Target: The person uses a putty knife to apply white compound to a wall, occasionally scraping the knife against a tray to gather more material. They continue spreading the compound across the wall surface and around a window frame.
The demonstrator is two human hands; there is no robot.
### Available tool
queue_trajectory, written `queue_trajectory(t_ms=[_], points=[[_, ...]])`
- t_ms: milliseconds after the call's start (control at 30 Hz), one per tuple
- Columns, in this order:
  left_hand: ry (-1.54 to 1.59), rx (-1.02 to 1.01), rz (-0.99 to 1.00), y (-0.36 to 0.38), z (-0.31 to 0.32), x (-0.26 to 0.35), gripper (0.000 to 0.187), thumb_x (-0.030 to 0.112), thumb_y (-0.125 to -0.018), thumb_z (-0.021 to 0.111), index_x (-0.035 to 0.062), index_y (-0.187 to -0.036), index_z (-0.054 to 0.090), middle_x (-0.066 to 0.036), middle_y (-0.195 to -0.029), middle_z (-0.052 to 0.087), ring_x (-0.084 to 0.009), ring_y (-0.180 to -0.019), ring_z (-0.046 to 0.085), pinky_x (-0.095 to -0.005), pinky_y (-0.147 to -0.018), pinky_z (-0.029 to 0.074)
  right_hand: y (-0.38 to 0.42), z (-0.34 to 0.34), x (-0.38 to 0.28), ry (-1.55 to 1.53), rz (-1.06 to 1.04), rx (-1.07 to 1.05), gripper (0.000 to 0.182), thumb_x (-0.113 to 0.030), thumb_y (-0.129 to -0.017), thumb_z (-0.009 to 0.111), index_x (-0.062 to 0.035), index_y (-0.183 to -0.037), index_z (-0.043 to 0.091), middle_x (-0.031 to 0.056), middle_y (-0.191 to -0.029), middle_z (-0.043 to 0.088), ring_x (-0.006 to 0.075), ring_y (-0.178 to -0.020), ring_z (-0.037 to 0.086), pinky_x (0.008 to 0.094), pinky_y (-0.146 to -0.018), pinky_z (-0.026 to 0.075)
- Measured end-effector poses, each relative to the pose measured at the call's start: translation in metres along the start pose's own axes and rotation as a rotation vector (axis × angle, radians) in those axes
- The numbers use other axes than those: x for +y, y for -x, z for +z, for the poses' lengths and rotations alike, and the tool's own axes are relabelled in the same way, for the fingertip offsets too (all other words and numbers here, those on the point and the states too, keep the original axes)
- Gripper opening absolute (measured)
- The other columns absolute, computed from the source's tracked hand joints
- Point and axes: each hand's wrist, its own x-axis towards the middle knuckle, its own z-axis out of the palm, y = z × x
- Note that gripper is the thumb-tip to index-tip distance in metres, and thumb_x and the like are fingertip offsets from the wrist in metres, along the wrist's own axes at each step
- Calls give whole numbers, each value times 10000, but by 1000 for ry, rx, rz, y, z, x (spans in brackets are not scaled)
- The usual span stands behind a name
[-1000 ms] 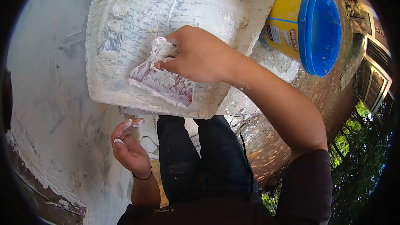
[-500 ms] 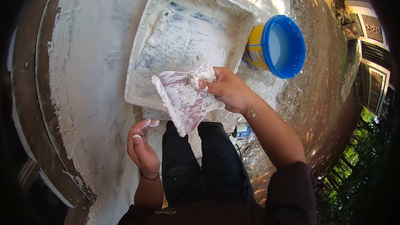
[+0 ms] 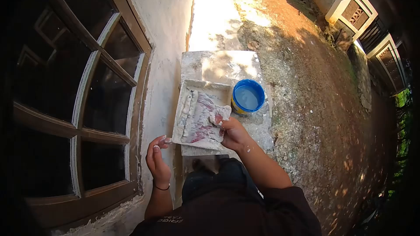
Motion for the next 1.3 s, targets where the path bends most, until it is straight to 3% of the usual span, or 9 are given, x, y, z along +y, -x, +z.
queue_trajectory(t_ms=[300,533,633,733,833,1167,1300], points=[[51,-71,128,3,-12,66,372,170,-944,288,-37,-1107,552,-133,-981,630,-193,-912,582,-320,-814,426,42,57,-10,-29,-89,-46,394,-170,-897,549,6,-1236,452,135,-1156,573,267,-1049,581,426,-946,454],[78,164,145,41,-3,97,369,179,-941,315,-51,-1097,559,-133,-977,633,-176,-891,560,-303,-818,420,48,71,-32,27,40,-169,414,-80,-864,519,0,-1262,435,146,-1176,565,278,-1070,574,421,-937,466],[78,313,113,63,7,95,372,169,-941,301,-56,-1101,551,-130,-963,632,-172,-869,550,-304,-823,418,43,84,-43,106,113,-115,416,-26,-849,482,3,-1259,425,157,-1175,558,287,-1049,586,427,-917,487],[84,429,57,95,16,93,407,260,-974,292,-55,-1119,504,-167,-946,617,-227,-870,598,-357,-812,442,37,82,-35,150,237,-182,419,-12,-850,469,0,-1265,414,166,-1176,552,296,-1031,595,426,-904,500],[135,575,8,129,16,103,393,219,-948,315,-66,-1115,528,-139,-950,623,-190,-889,577,-316,-838,422,37,91,-15,202,344,-258,417,-20,-849,477,11,-1260,415,169,-1171,553,294,-1028,596,419,-887,511],[-41,1044,105,281,-20,154,456,314,-964,340,-56,-1154,524,-172,-1023,631,-217,-928,600,-325,-843,419,105,137,109,246,779,-592,385,-64,-863,535,16,-1229,445,149,-1157,560,269,-1035,586,422,-903,490],[-164,1207,128,384,-36,175,454,311,-956,355,-60,-1185,483,-219,-1078,590,-299,-949,593,-381,-837,417,167,165,185,263,983,-726,335,-29,-876,500,-1,-1207,461,133,-1143,559,264,-1039,578,429,-903,488]])
